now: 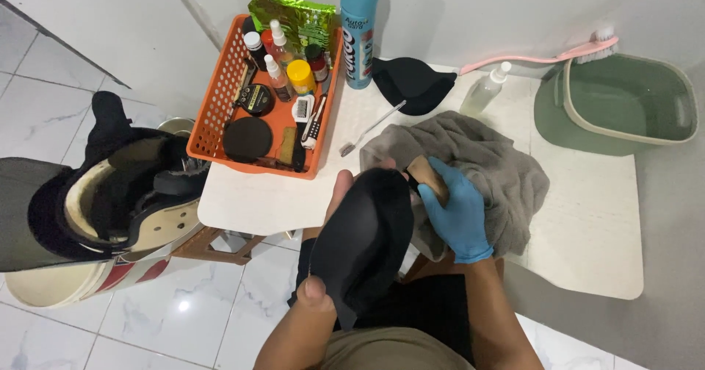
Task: The person cleans a black helmet part using a wooden brush and a cloth. They scrub the surface thoroughly, then use a toothbrush to clean a specific logo area, dipping the brush in water from a nearby basin.
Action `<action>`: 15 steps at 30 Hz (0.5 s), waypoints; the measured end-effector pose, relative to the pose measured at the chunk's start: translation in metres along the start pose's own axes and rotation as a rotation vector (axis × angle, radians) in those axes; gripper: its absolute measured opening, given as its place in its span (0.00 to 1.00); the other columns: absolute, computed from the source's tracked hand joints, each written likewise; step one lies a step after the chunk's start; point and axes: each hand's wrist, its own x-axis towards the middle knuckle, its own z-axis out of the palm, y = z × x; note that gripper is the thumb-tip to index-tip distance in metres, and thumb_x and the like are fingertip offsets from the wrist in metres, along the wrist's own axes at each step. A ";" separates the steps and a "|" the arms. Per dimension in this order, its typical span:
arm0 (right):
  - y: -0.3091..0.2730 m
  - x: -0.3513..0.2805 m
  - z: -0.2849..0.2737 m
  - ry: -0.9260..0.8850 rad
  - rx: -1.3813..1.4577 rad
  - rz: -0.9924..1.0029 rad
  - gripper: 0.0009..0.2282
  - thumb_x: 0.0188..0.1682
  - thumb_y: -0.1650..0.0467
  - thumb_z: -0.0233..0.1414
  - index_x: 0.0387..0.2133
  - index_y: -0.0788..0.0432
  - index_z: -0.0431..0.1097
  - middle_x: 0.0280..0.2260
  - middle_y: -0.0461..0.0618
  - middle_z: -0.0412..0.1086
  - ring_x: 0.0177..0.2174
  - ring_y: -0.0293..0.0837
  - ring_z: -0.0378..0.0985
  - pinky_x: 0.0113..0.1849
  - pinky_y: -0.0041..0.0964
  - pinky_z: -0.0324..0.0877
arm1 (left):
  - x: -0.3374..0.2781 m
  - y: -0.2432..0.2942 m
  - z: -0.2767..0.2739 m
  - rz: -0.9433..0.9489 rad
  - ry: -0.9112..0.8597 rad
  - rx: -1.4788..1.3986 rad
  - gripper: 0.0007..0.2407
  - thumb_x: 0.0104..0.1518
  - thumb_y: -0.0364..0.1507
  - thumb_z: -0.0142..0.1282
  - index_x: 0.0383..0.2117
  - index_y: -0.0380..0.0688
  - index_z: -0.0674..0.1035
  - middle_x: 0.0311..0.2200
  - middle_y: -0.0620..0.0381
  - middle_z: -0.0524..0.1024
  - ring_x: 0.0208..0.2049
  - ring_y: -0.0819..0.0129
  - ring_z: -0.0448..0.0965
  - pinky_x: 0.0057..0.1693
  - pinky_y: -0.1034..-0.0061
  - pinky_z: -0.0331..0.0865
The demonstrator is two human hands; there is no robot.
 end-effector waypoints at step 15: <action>0.034 -0.012 0.010 -0.011 0.085 0.120 0.25 0.50 0.67 0.60 0.60 0.65 0.65 0.53 0.60 0.71 0.55 0.57 0.72 0.58 0.45 0.64 | 0.001 0.035 -0.004 -0.035 0.015 -0.028 0.41 0.60 0.48 0.50 0.74 0.45 0.42 0.76 0.52 0.33 0.77 0.57 0.35 0.78 0.56 0.33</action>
